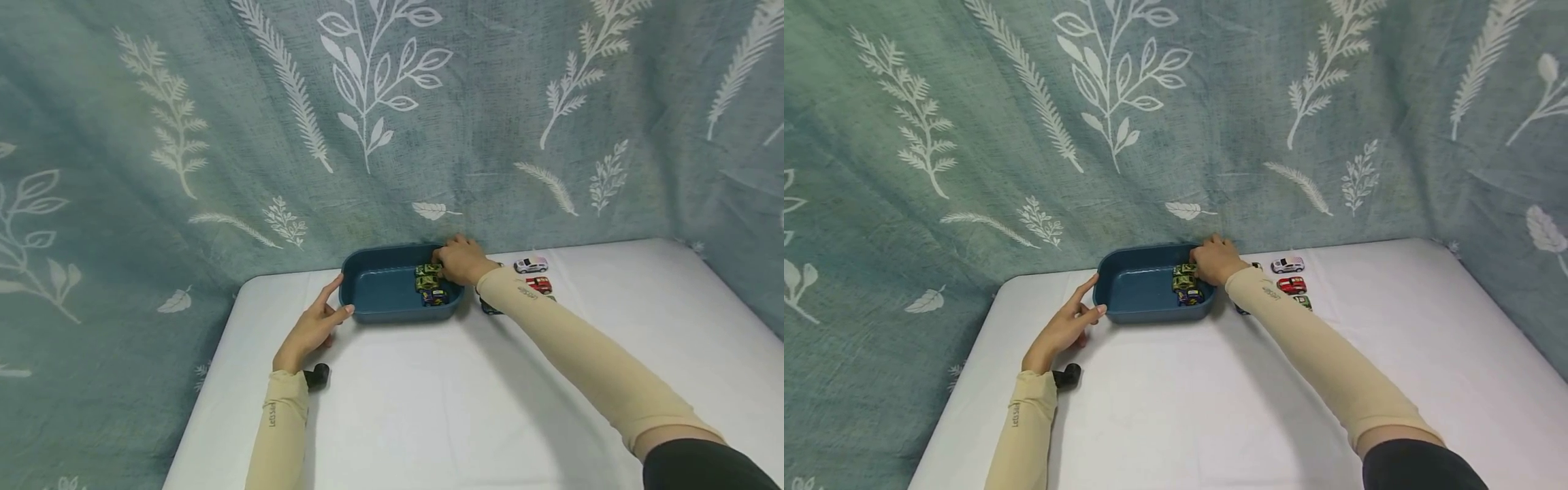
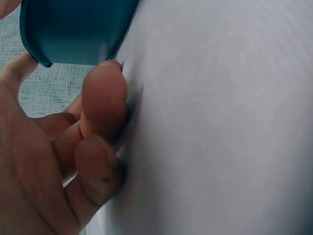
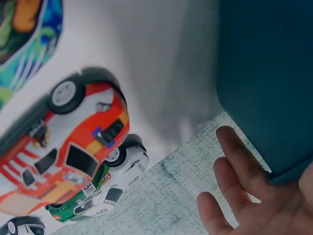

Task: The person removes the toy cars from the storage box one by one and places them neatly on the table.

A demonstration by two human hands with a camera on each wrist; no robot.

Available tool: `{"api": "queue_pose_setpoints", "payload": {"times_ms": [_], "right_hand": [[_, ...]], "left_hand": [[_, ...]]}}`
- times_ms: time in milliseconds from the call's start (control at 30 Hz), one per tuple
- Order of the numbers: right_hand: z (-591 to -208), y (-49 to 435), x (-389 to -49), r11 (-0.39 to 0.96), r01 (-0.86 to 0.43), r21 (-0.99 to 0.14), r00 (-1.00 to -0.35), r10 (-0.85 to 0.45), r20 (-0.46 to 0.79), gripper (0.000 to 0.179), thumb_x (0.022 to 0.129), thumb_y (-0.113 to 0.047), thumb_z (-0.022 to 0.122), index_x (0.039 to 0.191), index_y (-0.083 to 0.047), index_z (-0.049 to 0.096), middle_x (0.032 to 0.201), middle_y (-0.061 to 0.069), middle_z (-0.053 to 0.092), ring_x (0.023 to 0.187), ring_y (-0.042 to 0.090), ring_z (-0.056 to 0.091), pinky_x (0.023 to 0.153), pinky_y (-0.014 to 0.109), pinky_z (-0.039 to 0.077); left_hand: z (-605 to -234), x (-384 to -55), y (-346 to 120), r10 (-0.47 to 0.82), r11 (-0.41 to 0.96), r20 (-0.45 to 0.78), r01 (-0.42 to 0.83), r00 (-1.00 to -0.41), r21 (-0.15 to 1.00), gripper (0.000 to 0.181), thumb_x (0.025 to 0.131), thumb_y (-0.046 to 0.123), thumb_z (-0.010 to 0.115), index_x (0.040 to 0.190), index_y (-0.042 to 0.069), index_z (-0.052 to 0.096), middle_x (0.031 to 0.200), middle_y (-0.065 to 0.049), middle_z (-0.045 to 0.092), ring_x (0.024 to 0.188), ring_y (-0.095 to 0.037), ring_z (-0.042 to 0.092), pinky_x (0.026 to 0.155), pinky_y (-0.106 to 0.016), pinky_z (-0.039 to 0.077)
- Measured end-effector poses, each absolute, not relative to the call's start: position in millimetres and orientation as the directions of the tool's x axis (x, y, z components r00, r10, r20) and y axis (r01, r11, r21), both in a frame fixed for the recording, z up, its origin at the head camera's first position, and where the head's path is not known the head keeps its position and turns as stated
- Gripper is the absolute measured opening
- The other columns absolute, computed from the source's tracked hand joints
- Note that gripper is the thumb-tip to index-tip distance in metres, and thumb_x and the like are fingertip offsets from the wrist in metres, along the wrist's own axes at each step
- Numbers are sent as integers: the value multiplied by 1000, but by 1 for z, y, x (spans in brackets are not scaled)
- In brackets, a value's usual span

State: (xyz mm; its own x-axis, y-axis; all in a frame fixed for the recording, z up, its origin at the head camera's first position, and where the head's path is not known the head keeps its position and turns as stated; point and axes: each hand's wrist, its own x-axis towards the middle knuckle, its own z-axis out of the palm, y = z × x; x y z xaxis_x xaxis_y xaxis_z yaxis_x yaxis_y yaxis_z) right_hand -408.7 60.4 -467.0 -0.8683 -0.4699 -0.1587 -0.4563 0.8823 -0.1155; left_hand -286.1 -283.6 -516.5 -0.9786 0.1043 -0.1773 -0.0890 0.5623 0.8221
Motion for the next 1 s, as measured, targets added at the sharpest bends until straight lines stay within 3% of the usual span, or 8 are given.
{"api": "queue_pose_setpoints", "payload": {"times_ms": [300,500,767,1000], "right_hand": [[-463,51,-408,894,-445,-56,-877,-447,-178,37,105,-32,69,141,-23,69,147,19,57,144,44,40,119,63,33],[-464,54,-407,879,-477,-22,-864,-474,-169,34,105,-25,70,139,-22,69,145,20,57,140,44,42,116,65,32],[-459,63,-406,827,-562,-12,-827,-562,-10,30,104,-21,71,134,-16,69,149,18,54,145,42,38,119,69,27],[-429,82,-397,750,-652,-114,-756,-629,182,27,107,-18,65,132,-9,69,144,18,60,137,43,48,112,67,37]], "left_hand": [[-514,-285,-288,95,557,-169,-89,-981,826,75,98,61,69,158,68,24,101,-14,60,54,-22,52,59,-36,50],[-518,-287,-286,132,542,-150,-56,-980,838,77,97,64,68,160,64,24,100,-14,59,54,-21,49,59,-35,51],[-520,-288,-281,102,552,-152,-71,-983,831,77,96,64,70,159,64,25,96,-11,58,53,-21,51,59,-34,49],[-518,-285,-283,99,558,-150,-70,-984,827,75,96,65,69,157,67,25,97,-11,59,53,-21,51,60,-35,51]]}}
